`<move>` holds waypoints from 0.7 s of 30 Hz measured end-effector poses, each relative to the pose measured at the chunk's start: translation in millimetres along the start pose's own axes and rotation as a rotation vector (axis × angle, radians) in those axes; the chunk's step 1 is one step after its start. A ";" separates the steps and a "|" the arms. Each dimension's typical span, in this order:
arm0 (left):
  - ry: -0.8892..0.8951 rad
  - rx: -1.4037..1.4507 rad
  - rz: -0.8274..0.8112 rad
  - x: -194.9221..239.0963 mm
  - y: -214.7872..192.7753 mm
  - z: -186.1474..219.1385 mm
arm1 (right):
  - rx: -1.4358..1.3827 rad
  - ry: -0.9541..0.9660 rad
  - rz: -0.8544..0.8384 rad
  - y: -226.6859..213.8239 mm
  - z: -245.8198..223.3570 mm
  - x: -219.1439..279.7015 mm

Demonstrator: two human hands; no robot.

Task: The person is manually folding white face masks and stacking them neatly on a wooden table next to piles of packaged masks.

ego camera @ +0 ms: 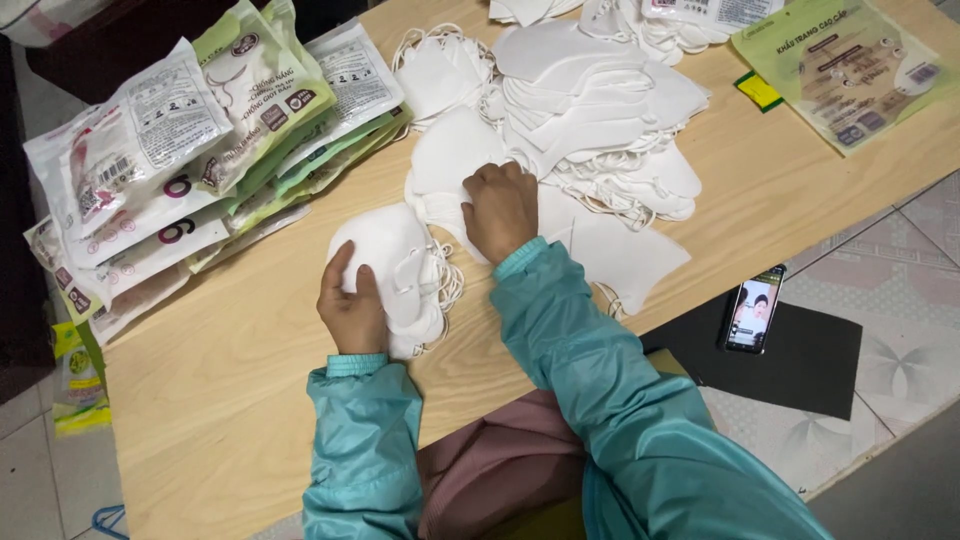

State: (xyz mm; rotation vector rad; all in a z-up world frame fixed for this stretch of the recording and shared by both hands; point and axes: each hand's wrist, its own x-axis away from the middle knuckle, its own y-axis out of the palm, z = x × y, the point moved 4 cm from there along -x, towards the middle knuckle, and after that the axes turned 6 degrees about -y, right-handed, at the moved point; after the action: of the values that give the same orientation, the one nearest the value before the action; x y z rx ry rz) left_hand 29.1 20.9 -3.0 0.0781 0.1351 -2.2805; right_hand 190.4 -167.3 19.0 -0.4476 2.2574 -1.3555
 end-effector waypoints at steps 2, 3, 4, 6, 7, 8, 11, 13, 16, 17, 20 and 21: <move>0.009 0.004 -0.005 -0.4 0.6 -2.5 | -0.008 0.008 0.010 -0.2 3.2 -2.7; 0.018 0.007 -0.009 0.2 0.6 -3.9 | -0.017 0.015 0.019 -0.1 4.9 -3.1; 0.019 0.008 -0.011 -0.5 0.4 -6.4 | -0.016 0.017 0.021 1.8 6.1 -3.4; 0.044 0.004 -0.006 -1.4 -1.2 -10.2 | -0.040 0.034 0.069 4.1 8.2 -3.7; 0.045 0.004 -0.006 0.2 0.3 -6.6 | -0.040 0.034 0.070 2.0 5.6 -1.5; 0.016 0.029 0.003 2.0 1.1 -4.3 | -0.044 -0.038 0.245 -6.9 0.4 1.9; -0.010 0.044 0.016 0.3 1.2 -0.6 | -0.031 -0.224 0.577 -13.2 -12.6 7.6; -0.009 0.032 0.021 -2.3 1.2 -0.7 | -0.018 -0.337 0.730 -9.6 -24.7 12.5; 0.016 -0.002 0.008 2.9 4.0 9.2 | -0.123 -0.513 0.731 6.1 -50.1 23.3; -0.057 0.054 -0.011 8.0 6.1 17.0 | -0.198 -0.577 0.702 13.4 -59.7 26.9; -0.150 0.182 -0.017 -3.0 4.4 -4.5 | -0.302 -0.686 0.619 13.9 -84.5 38.4; -0.169 0.254 -0.005 -11.3 2.1 -19.5 | -0.330 -0.731 0.569 11.2 -93.0 42.4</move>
State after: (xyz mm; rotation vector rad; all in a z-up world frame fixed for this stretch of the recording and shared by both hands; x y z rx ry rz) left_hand 38.3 30.4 -21.4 0.0170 -0.2429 -2.2872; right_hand 103.9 -114.9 37.1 -0.2987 1.7722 -0.4262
